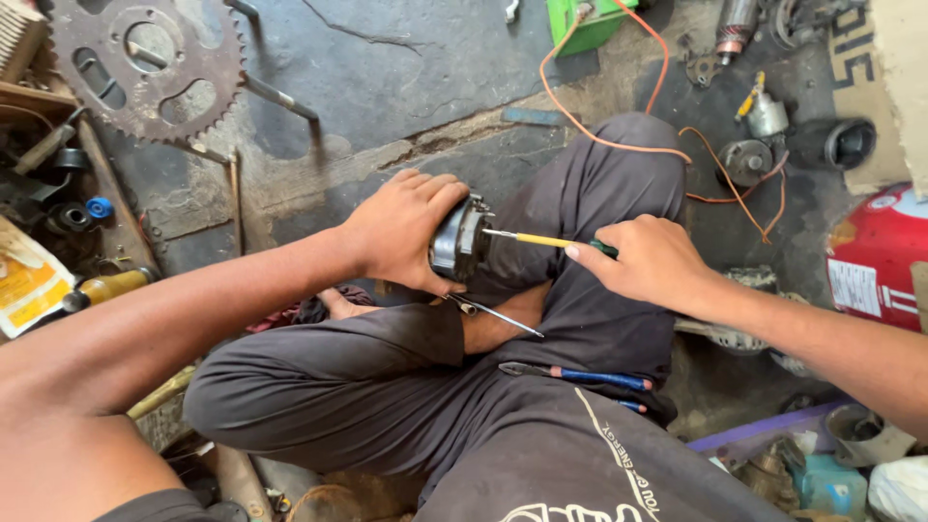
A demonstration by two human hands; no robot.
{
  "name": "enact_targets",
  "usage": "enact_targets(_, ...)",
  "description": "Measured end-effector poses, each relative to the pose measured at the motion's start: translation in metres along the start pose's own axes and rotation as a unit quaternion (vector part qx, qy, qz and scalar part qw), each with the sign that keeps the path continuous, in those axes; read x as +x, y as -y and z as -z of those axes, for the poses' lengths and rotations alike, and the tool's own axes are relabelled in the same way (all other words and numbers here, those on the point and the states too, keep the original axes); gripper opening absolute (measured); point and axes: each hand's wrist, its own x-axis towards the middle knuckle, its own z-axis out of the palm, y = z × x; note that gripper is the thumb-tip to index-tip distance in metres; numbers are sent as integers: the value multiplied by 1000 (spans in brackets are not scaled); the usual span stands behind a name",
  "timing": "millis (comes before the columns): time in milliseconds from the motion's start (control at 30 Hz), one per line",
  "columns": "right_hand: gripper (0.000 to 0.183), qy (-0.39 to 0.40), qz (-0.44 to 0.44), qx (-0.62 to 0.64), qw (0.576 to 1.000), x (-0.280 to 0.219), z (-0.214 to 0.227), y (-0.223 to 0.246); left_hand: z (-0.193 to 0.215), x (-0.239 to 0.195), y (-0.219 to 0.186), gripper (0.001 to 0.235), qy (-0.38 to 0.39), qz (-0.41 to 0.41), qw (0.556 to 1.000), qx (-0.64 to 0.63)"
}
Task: The person sits on the floor and uses a screwdriver and wrench to loosen and remove screws from an alternator. They then use pliers to strip and twist wires connected to the alternator.
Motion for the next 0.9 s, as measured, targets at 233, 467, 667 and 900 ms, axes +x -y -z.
enact_targets(233,47,-97,78,-121,985,0,17,20,3,-1,-7,108,-11,6,1000,-14)
enact_targets(467,46,-165,150,-178,958,-4,25,31,2,-1,-4,109,10,19,1000,-17)
enact_targets(667,45,-160,116,-119,973,-1,23,32,4,2,-3,111,9,9,1000,-4)
enact_targets(900,44,-25,-18,-44,999,11,21,14,5,1,-3,112,-15,-6,1000,-18)
